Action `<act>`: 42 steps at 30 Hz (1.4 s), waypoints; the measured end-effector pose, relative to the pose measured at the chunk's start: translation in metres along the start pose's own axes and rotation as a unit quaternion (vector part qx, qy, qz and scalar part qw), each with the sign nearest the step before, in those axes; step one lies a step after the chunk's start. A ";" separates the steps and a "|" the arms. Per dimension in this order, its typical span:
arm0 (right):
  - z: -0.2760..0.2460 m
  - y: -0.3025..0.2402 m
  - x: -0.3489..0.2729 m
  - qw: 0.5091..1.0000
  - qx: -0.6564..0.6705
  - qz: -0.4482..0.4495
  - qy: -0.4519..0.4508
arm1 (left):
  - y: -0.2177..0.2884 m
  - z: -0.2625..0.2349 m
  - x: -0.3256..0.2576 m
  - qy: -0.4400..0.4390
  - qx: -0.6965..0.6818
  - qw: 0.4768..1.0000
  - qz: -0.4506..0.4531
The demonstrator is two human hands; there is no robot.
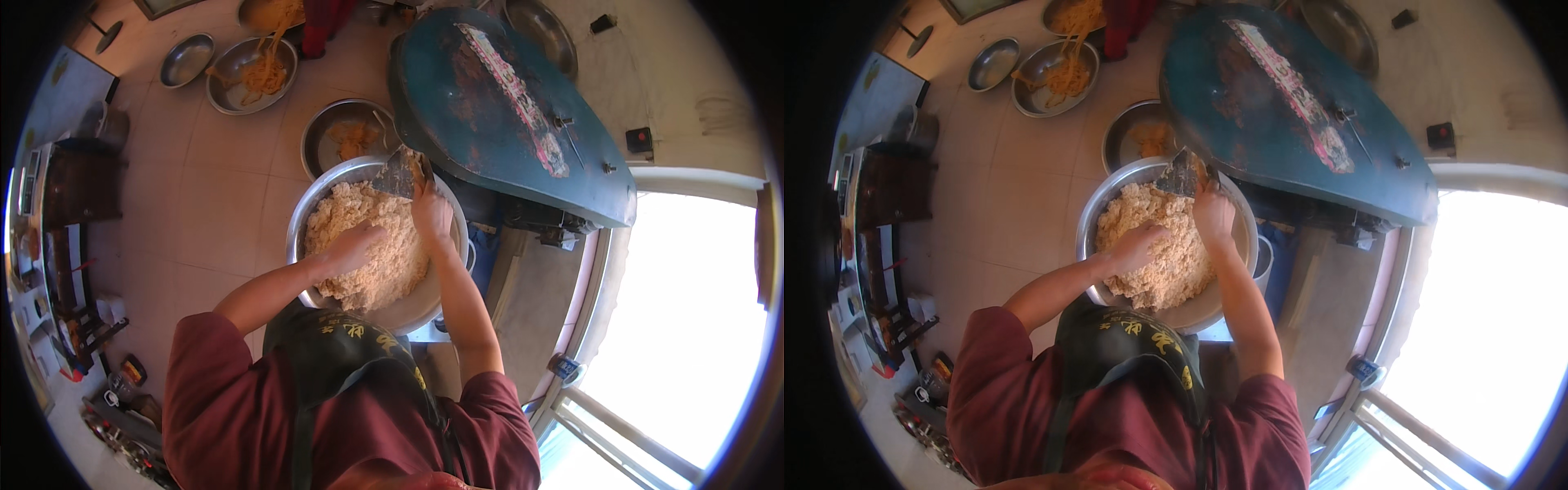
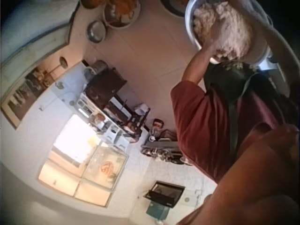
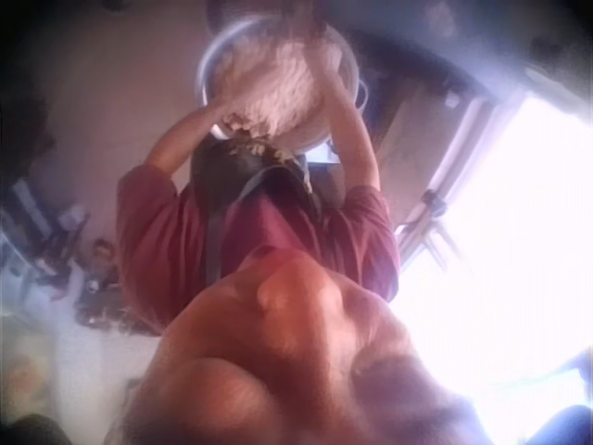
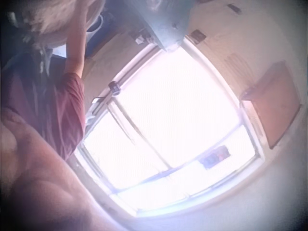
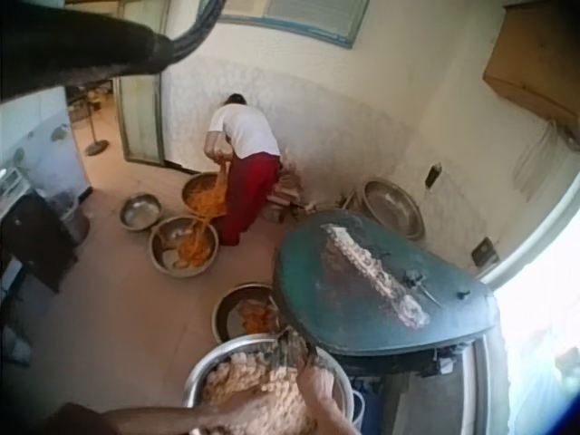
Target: The person is kneading dough by hand in a large metal bowl and occasionally scraping the sides of the bowl with a wooden tool.
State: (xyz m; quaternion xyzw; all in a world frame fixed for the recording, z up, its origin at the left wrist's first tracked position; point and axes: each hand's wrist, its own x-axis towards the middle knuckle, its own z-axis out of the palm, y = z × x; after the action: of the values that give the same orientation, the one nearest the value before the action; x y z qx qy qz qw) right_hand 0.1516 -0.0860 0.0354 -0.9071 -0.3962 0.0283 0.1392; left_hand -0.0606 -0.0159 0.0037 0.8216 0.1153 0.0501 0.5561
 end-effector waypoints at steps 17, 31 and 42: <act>0.016 -0.009 0.017 0.999 -0.028 -0.019 -0.003 | -0.004 0.013 0.005 -0.040 -0.004 0.997 -0.064; 0.017 -0.001 0.036 0.998 -0.007 0.007 -0.065 | 0.030 -0.010 0.031 -0.095 -0.073 0.990 -0.076; -0.051 0.035 -0.014 0.994 0.098 0.051 -0.019 | 0.061 -0.041 0.133 0.025 0.095 0.989 -0.112</act>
State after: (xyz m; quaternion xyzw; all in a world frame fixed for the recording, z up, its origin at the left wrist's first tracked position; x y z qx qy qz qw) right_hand 0.1756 -0.1307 0.0742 -0.9074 -0.3473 0.0908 0.2184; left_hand 0.0673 0.0320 0.0697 0.8511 0.2247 -0.0033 0.4745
